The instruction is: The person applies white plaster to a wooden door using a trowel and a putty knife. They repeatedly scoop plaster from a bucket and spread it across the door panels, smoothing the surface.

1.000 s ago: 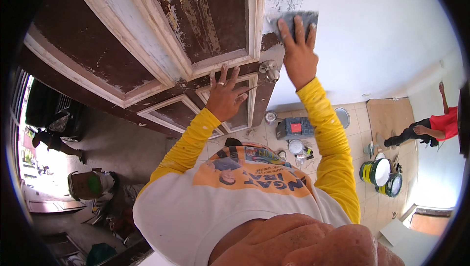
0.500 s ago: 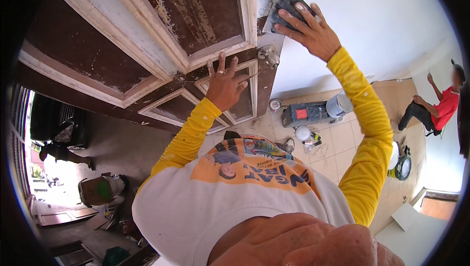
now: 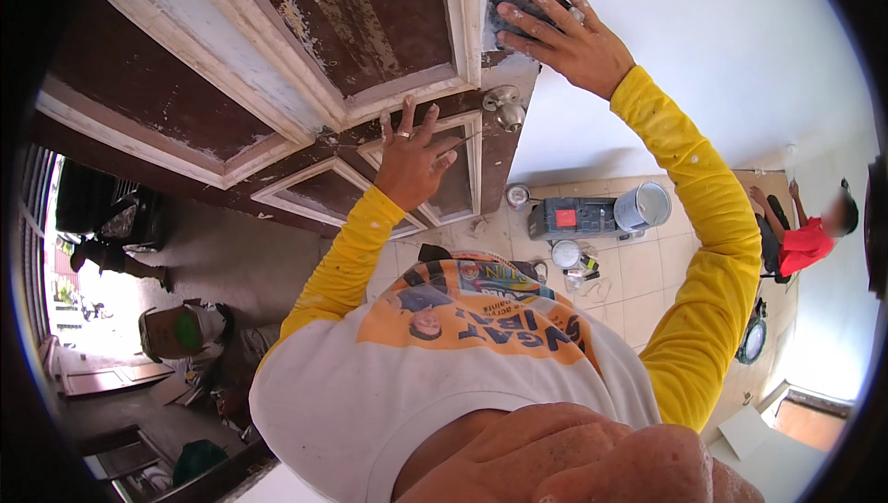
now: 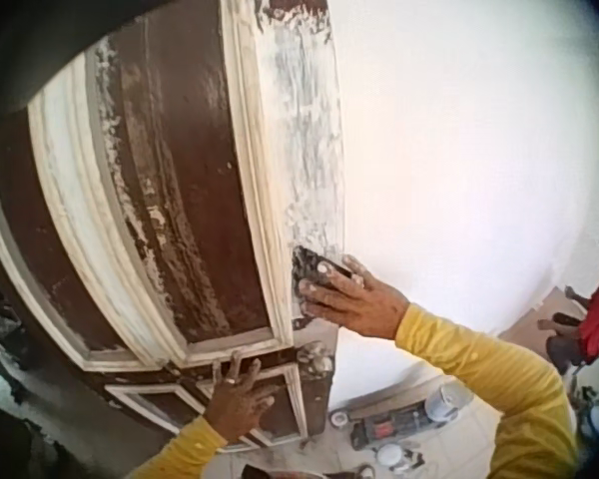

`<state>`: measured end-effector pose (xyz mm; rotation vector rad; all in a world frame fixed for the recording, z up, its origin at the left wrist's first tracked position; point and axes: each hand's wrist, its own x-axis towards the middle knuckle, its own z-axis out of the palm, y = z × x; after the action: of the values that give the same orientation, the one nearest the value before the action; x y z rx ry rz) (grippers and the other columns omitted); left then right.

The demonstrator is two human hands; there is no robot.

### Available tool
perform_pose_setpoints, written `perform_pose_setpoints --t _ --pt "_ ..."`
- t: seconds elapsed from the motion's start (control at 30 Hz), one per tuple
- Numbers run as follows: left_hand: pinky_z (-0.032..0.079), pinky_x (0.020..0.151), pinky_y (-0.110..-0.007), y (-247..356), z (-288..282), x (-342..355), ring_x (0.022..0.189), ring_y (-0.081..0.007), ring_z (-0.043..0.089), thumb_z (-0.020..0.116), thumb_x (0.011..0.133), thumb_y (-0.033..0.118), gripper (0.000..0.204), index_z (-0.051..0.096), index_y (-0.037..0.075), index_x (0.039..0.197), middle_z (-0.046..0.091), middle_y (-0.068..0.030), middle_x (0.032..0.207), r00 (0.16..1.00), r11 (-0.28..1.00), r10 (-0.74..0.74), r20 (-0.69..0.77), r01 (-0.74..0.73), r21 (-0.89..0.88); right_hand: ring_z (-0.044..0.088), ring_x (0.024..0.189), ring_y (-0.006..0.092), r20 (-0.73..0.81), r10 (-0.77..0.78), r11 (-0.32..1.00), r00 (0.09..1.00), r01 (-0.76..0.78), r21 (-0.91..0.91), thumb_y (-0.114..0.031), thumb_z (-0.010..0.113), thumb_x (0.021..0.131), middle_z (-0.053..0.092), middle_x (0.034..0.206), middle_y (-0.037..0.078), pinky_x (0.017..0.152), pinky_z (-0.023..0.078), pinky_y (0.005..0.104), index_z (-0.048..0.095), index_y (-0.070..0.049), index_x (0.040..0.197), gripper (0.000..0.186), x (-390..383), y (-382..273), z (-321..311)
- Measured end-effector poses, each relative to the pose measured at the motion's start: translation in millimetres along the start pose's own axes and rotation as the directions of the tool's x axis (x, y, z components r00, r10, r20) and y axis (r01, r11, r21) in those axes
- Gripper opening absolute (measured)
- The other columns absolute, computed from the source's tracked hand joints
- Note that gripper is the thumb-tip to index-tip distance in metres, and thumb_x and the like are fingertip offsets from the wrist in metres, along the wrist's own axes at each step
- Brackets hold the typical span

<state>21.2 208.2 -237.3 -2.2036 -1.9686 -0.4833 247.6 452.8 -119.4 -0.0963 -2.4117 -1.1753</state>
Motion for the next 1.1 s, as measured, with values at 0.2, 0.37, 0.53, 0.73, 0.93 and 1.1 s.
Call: perform_pose_setpoints --t 0.2,0.37,0.53,0.73,0.93,1.1 --pt "0.007 0.113 -0.074 6.0 -3.7 2.5 0.152 -0.0447 0.007 0.055 0.1 0.037 0.033 0.073 0.022 0.123 0.035 -0.0149 0.159 0.998 0.998 -0.049 0.027 0.048 0.027 0.024 0.151 0.0269 -0.089 0.18 0.983 0.98 -0.176 0.045 -0.016 0.059 0.09 0.027 0.164 -0.01 0.123 0.018 0.0565 0.043 -0.042 0.148 0.066 -47.4 4.7 29.4" --pt "0.006 0.114 -0.074 8.0 -4.4 2.4 0.153 -0.0446 0.006 0.054 0.101 0.037 0.034 0.073 0.021 0.122 0.034 -0.0144 0.16 0.997 0.998 -0.065 0.046 0.063 0.029 0.027 0.149 0.0305 -0.053 0.404 0.91 0.913 -0.395 0.129 -0.008 0.061 0.086 0.033 0.161 -0.011 0.123 0.016 0.0573 0.049 -0.047 0.143 0.07 -97.5 -5.1 57.9" --pt "0.004 0.114 -0.073 6.2 -1.8 2.4 0.152 -0.0456 0.006 0.052 0.101 0.039 0.035 0.073 0.02 0.122 0.034 -0.015 0.16 0.999 0.998 -0.034 0.034 0.032 0.06 0.026 0.149 0.0302 -0.191 0.333 0.941 0.923 -0.313 0.131 -0.01 0.058 0.088 0.033 0.162 -0.011 0.124 0.014 0.0553 0.051 -0.046 0.143 0.066 -66.5 -15.5 24.6" --pt "0.004 0.116 -0.072 3.1 -1.0 1.9 0.152 -0.0457 0.007 0.052 0.101 0.04 0.037 0.073 0.019 0.123 0.034 -0.0153 0.16 0.998 0.999 -0.041 0.044 0.04 0.017 0.022 0.151 0.0269 -0.204 0.129 0.992 0.97 -0.128 0.017 -0.016 0.059 0.089 0.025 0.165 -0.012 0.125 0.013 0.0539 0.039 -0.045 0.151 0.071 -36.9 -15.5 42.8" --pt "0.004 0.116 -0.072 1.2 -0.8 1.3 0.152 -0.0453 0.006 0.053 0.101 0.039 0.036 0.073 0.019 0.123 0.034 -0.0154 0.16 0.999 1.0 -0.028 0.024 0.028 0.006 0.024 0.15 0.0269 -0.18 0.129 0.991 0.975 -0.123 0.047 -0.014 0.06 0.087 0.025 0.165 -0.012 0.124 0.02 0.0537 0.039 -0.046 0.15 0.074 -47.9 8.6 68.5" --pt "0.004 0.114 -0.074 3.4 1.0 0.7 0.152 -0.0467 0.007 0.053 0.101 0.039 0.035 0.073 0.019 0.121 0.036 -0.0169 0.158 0.998 0.999 -0.044 0.044 0.044 0.014 0.03 0.147 0.0337 -0.069 0.34 0.938 0.938 -0.333 0.094 0.005 0.059 0.079 0.036 0.16 -0.009 0.121 0.021 0.0589 0.052 -0.046 0.143 0.082 -85.7 -3.0 50.9"
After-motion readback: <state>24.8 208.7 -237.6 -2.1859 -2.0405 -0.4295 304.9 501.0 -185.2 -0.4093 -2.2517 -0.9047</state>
